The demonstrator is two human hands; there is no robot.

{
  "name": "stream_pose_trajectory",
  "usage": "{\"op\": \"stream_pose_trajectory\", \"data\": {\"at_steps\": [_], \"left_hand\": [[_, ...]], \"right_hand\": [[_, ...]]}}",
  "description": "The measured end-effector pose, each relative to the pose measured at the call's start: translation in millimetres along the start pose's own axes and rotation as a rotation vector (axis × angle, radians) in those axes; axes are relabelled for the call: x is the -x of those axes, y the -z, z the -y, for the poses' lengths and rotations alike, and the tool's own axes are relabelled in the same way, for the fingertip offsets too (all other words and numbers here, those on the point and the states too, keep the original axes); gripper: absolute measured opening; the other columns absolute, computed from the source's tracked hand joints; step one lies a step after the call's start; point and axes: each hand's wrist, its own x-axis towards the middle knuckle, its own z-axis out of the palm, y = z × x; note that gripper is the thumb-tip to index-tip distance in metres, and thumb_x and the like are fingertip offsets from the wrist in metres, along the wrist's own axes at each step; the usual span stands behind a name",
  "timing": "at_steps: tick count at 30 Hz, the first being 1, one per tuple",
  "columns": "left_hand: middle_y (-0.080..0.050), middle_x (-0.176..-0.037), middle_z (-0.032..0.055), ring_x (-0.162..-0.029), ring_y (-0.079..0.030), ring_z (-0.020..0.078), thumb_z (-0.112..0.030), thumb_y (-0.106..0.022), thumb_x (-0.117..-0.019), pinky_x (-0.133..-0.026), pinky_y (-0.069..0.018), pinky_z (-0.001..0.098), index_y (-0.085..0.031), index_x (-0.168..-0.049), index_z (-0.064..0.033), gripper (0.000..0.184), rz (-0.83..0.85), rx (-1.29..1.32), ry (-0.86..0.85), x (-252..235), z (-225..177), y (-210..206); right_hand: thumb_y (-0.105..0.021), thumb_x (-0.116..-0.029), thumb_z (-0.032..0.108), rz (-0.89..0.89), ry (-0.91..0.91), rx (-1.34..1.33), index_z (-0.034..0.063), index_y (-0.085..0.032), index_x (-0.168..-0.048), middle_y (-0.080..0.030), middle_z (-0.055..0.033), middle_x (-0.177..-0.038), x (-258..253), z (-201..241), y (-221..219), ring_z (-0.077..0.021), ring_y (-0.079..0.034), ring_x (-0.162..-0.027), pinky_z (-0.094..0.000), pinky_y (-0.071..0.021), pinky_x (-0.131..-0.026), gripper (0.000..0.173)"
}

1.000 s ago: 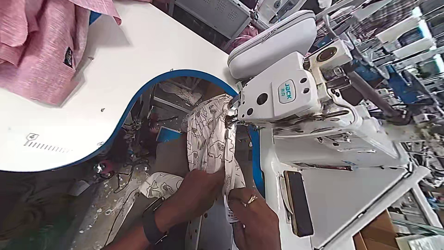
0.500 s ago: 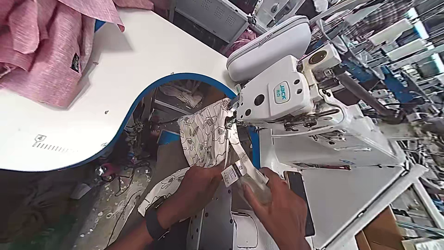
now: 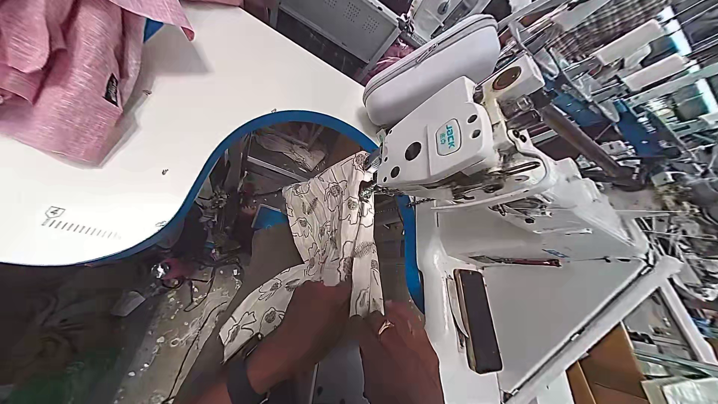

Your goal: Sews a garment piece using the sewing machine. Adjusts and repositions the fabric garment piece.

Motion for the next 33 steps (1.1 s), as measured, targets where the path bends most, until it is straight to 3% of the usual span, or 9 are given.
{"op": "stream_pose_trajectory", "data": {"at_steps": [2, 6, 11, 16, 21, 25, 29, 31, 33], "left_hand": [[-0.062, -0.063, 0.0123, -0.057, -0.064, 0.0294, -0.014, -0.049, -0.1023, -0.054, -0.0505, 0.0485, -0.073, -0.104, -0.0018, 0.027, -0.048, 0.063, -0.024, 1, 8, -2], [-0.062, -0.069, 0.0093, -0.065, -0.061, 0.0216, -0.016, -0.046, -0.1039, -0.061, -0.0475, 0.0437, -0.07, -0.095, -0.0018, 0.03, -0.053, 0.241, -0.037, -23, 21, 0], [-0.063, -0.073, 0.006, -0.07, -0.061, 0.0159, -0.016, -0.046, -0.1029, -0.068, -0.0483, 0.0396, -0.069, -0.092, -0.0009, 0.029, -0.091, 0.357, 0.005, -51, 31, 0], [-0.071, -0.088, 0.0218, -0.084, -0.07, 0.0416, -0.018, -0.051, -0.1054, -0.079, -0.0527, 0.058, -0.048, -0.152, -0.0088, 0.048, 0.018, -0.075, 0.195, -62, -17, 12], [-0.067, -0.106, 0.0289, -0.105, -0.065, 0.047, 0.002, -0.053, -0.0973, -0.083, -0.0505, 0.0606, -0.064, -0.112, 0.0097, 0.02, 0.228, -0.379, 0.135, -99, -51, 13], [-0.07, -0.078, 0.018, -0.075, -0.07, 0.0403, -0.016, -0.064, -0.0963, -0.07, -0.0547, 0.0551, -0.036, -0.157, 0.0001, 0.068, -0.042, -0.207, 0.246, -43, -37, 3], [-0.066, -0.065, 0.0112, -0.055, -0.064, 0.027, -0.015, -0.065, -0.0918, -0.054, -0.0508, 0.047, -0.074, -0.113, 0.0009, 0.028, -0.298, 0.023, 0.055, -2, -7, -18], [-0.058, -0.054, 0.0073, -0.048, -0.06, 0.0225, -0.011, -0.062, -0.0829, -0.044, -0.0439, 0.0417, -0.068, -0.076, -0.004, 0.012, -0.406, -0.03, -0.061, 2, 0, -31], [-0.055, -0.052, 0.0064, -0.047, -0.059, 0.0213, -0.008, -0.061, -0.0785, -0.044, -0.0421, 0.0401, -0.064, -0.068, -0.0051, 0.011, -0.436, -0.044, -0.073, -4, 4, -31]], "right_hand": [[-0.057, -0.0877, 0.005, -0.018, 0.003, 0.033, 0.0118, -0.074, -0.084, -0.069, -0.0057, -0.075, -6, -5, -7, -0.0236, -0.069, -0.071, -0.041, -0.0553, -0.086, 0.019], [-0.056, -0.0872, 0.007, -0.073, -0.006, 0.039, 0.0087, -0.075, -0.082, -0.067, -0.0072, -0.075, -26, -18, -16, -0.022, -0.064, -0.061, -0.0297, -0.0484, -0.047, 0.019], [-0.053, -0.0868, 0.012, -0.083, -0.1, -0.126, 0.0051, -0.074, -0.084, -0.069, -0.0102, -0.078, -45, -28, -31, -0.0261, -0.07, -0.068, -0.0379, -0.0543, -0.053, 0.022], [-0.057, -0.0939, 0.011, -0.106, -0.414, -0.688, -0.0007, -0.072, -0.098, -0.071, -0.0004, -0.091, -33, -96, 0, 0.001, -0.066, -0.082, -0.0169, -0.0559, -0.077, 0.019], [-0.057, -0.0948, 0.011, -0.121, -0.55, -0.7, -0.0014, -0.069, -0.099, -0.067, 0.0033, -0.083, -18, -99, -3, 0.007, -0.061, -0.073, -0.0109, -0.0513, -0.068, 0.018], [-0.068, -0.0826, 0.005, -0.171, -0.675, -0.804, 0.0011, -0.073, -0.088, -0.071, 0.0009, -0.086, 15, -77, -30, 0.0051, -0.064, -0.074, -0.0114, -0.0542, -0.068, 0.009], [-0.075, -0.0807, 0.003, -0.198, -0.609, -1.16, 0.014, -0.079, -0.088, -0.073, 0.0087, -0.094, 14, -27, -15, 0.0049, -0.064, -0.078, -0.0112, -0.0541, -0.065, 0.014], [-0.073, -0.0817, 0.002, -0.184, -0.583, -1.19, 0.0111, -0.079, -0.09, -0.071, 0.0073, -0.094, 7, -7, -16, 0.006, -0.062, -0.076, -0.0101, -0.0537, -0.065, 0.014], [-0.071, -0.0798, 0.002, -0.257, -0.545, -1.037, 0.0037, -0.078, -0.087, -0.07, 0.0011, -0.091, -1, 1, -25, 0.0066, -0.061, -0.072, -0.008, -0.0529, -0.064, 0.011]]}}
